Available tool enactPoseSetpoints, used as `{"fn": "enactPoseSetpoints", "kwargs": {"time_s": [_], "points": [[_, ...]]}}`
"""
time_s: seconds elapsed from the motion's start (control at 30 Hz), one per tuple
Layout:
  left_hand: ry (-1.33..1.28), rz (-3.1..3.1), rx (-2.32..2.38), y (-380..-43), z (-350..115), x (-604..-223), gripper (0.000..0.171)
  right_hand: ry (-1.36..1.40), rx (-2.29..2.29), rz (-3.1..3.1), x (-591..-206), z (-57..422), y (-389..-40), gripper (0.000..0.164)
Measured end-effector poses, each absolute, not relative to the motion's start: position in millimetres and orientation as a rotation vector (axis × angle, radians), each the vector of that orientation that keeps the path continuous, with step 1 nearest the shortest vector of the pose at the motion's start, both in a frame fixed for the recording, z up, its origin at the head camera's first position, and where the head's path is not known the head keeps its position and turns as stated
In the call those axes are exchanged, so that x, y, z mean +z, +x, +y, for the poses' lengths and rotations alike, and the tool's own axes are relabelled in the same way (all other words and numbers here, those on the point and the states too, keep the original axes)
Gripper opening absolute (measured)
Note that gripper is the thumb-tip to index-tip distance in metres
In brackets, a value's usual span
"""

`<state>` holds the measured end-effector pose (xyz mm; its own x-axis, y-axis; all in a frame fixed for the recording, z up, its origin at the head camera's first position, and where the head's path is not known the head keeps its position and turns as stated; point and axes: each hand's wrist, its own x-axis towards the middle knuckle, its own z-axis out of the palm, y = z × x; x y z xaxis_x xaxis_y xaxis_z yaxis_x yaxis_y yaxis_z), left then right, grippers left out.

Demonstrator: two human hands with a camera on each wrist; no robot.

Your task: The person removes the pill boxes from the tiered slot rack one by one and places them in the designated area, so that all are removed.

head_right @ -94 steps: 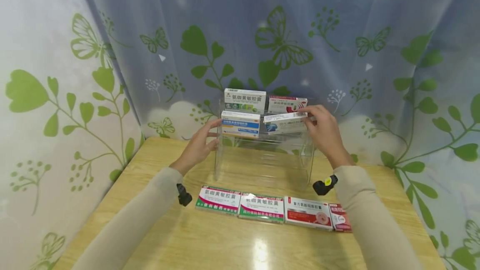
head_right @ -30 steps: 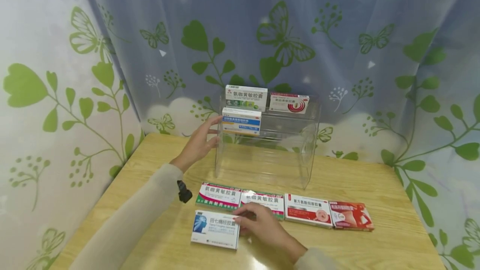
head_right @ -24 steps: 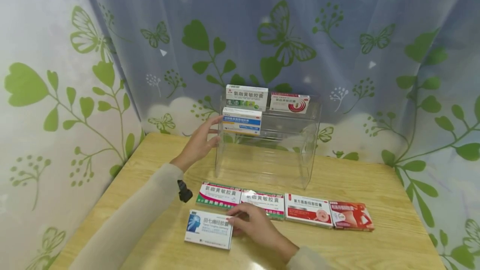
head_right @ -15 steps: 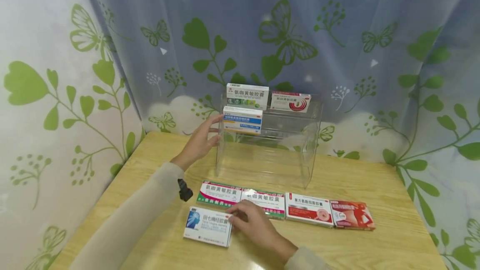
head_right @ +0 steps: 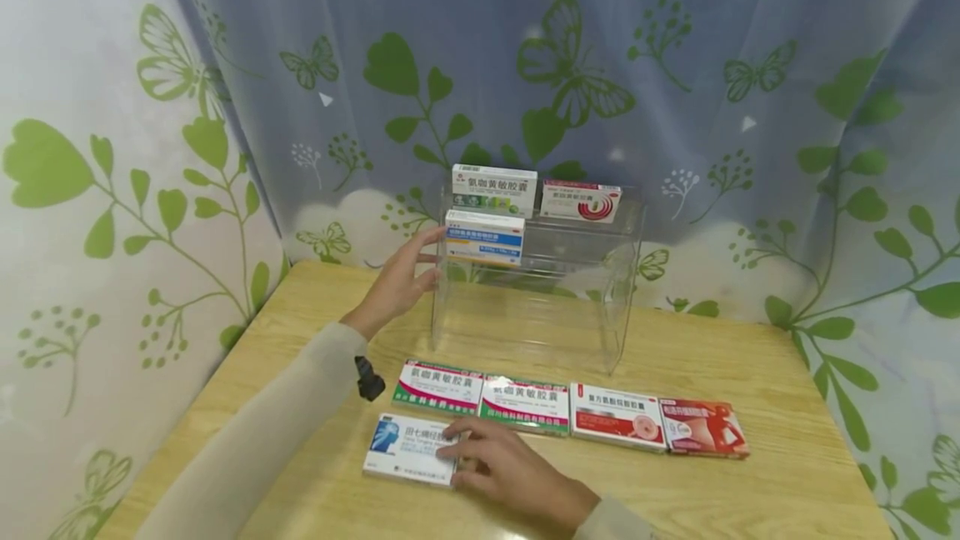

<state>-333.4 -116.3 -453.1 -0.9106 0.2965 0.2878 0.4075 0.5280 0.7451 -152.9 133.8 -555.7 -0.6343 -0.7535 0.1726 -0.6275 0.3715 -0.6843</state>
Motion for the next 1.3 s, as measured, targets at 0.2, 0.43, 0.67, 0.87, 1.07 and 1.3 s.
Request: {"fn": "enactPoseSetpoints", "kwargs": {"time_s": [0.2,0.43,0.67,0.87,1.07,1.3], "points": [[-0.597,-2.639,-1.351,-334,-116,-452,0.072,-1.26,-1.003,2.527,-556,137,-155,0.035],[-0.611,-2.634,-1.34,-335,-117,-453,0.072,-1.218,-0.958,2.602,-555,142,-155,0.036],[-0.603,-2.642,-1.34,-334,-117,-453,0.071,-1.187,-0.978,2.596,-555,143,-155,0.035],[-0.611,-2.636,-1.35,-334,-116,-454,0.072,-1.14,-1.001,2.584,-555,145,-155,0.035],[-0.605,-2.642,-1.349,-333,-116,-453,0.072,-1.121,-1.016,2.574,-556,145,-155,0.034],[-0.586,-2.643,-1.36,-334,-116,-454,0.072,-1.093,-1.029,2.556,-558,145,-156,0.034]]}}
